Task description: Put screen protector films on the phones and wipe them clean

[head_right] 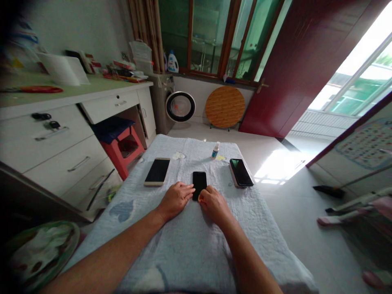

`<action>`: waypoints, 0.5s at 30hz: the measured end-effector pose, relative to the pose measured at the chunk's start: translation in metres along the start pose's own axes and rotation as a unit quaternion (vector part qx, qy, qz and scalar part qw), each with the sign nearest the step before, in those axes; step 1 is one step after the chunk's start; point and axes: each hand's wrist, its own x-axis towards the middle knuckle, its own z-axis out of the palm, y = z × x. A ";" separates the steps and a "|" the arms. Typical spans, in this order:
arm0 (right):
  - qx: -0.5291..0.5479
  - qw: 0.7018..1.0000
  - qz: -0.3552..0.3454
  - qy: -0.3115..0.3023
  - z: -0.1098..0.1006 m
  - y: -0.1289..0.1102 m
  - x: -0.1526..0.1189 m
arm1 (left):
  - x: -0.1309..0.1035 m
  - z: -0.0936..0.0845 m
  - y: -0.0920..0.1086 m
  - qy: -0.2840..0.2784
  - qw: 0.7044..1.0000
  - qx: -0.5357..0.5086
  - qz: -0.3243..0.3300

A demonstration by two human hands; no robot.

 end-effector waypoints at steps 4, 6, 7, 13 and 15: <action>-0.019 0.999 -0.030 0.014 0.011 -0.008 0.006 | 0.000 0.002 -0.001 0.000 1.000 0.005 0.009; -0.026 0.998 -0.042 0.024 0.014 -0.012 0.007 | 0.000 0.001 -0.001 0.001 1.000 0.008 0.015; -0.029 0.998 -0.048 0.029 0.016 -0.014 0.007 | 0.000 0.001 0.000 0.001 1.000 0.009 0.018; -0.018 0.998 -0.042 0.032 0.014 -0.010 0.005 | -0.001 0.000 0.000 -0.001 0.999 0.023 0.025; -0.012 0.999 -0.033 0.027 0.010 -0.005 0.003 | -0.001 0.000 0.000 -0.001 0.999 0.026 0.026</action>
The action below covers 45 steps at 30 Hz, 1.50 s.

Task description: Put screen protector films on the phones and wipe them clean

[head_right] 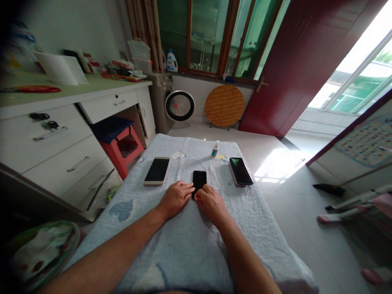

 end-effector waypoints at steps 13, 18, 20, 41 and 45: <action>-0.006 0.998 0.048 0.039 -0.015 0.042 -0.017 | 0.001 0.001 0.000 0.009 1.000 -0.008 -0.001; -0.002 0.986 0.087 0.139 -0.012 0.047 -0.015 | 0.000 -0.001 0.001 0.007 1.000 -0.018 0.000; -0.001 0.979 0.105 0.176 -0.010 0.049 -0.013 | -0.001 -0.002 0.001 0.004 1.000 -0.024 -0.003; -0.080 0.975 0.125 0.167 0.002 0.055 -0.004 | -0.003 -0.006 -0.001 -0.008 0.999 0.010 -0.040; -0.067 0.977 0.121 0.162 0.004 0.059 -0.004 | -0.003 -0.007 0.002 0.001 0.999 0.000 -0.033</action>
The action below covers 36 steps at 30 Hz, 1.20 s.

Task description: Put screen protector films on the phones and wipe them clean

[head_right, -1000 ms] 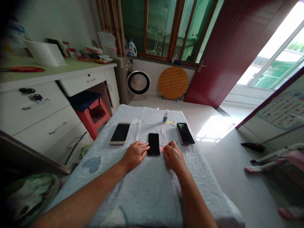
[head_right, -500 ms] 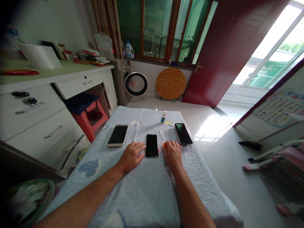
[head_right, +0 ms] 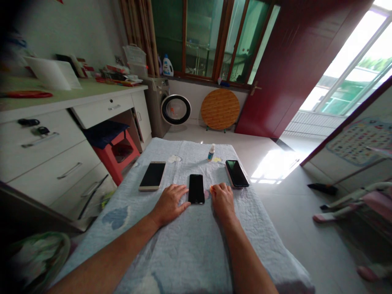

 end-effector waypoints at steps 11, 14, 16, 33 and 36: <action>0.122 0.992 -0.003 -0.004 -0.001 -0.014 0.000 | 0.005 0.006 0.009 -0.013 1.000 0.020 0.011; 0.164 0.986 0.013 -0.014 0.000 -0.021 0.001 | 0.008 0.005 0.010 -0.011 0.999 0.032 0.014; 0.182 0.982 0.038 -0.035 0.000 -0.026 0.002 | 0.009 0.004 0.011 -0.013 0.999 0.037 0.018; 0.519 0.836 0.170 -0.052 -0.003 -0.035 0.002 | 0.006 0.005 0.010 0.000 1.000 0.005 0.016; 0.553 0.818 0.146 -0.068 -0.003 -0.044 0.001 | 0.004 0.002 0.011 0.016 1.000 0.001 0.009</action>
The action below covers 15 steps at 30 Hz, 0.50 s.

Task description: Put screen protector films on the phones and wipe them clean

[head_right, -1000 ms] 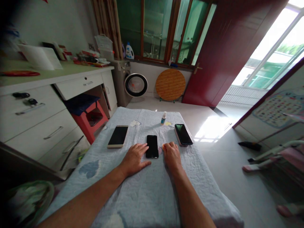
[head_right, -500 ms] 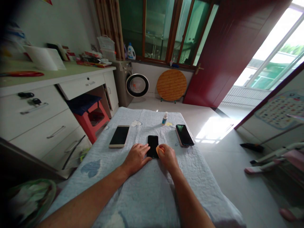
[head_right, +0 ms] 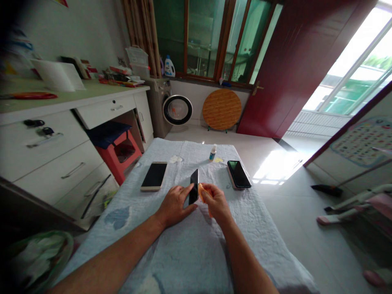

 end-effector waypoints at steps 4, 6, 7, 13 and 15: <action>0.016 0.999 -0.001 -0.041 0.010 0.001 -0.002 | -0.001 -0.002 0.002 0.028 0.999 -0.032 -0.020; 0.005 0.998 0.000 -0.060 0.012 0.003 -0.003 | -0.001 -0.001 0.002 0.041 0.997 -0.057 -0.036; 0.000 0.998 -0.001 -0.066 0.012 0.004 -0.003 | -0.001 -0.001 0.002 0.049 0.995 -0.071 -0.044; -0.067 0.997 -0.018 -0.043 0.008 0.008 -0.002 | -0.005 -0.002 0.004 0.086 0.987 -0.112 -0.079; -0.083 0.996 -0.016 -0.025 0.005 0.010 -0.001 | -0.005 -0.006 0.005 0.093 0.983 -0.124 -0.097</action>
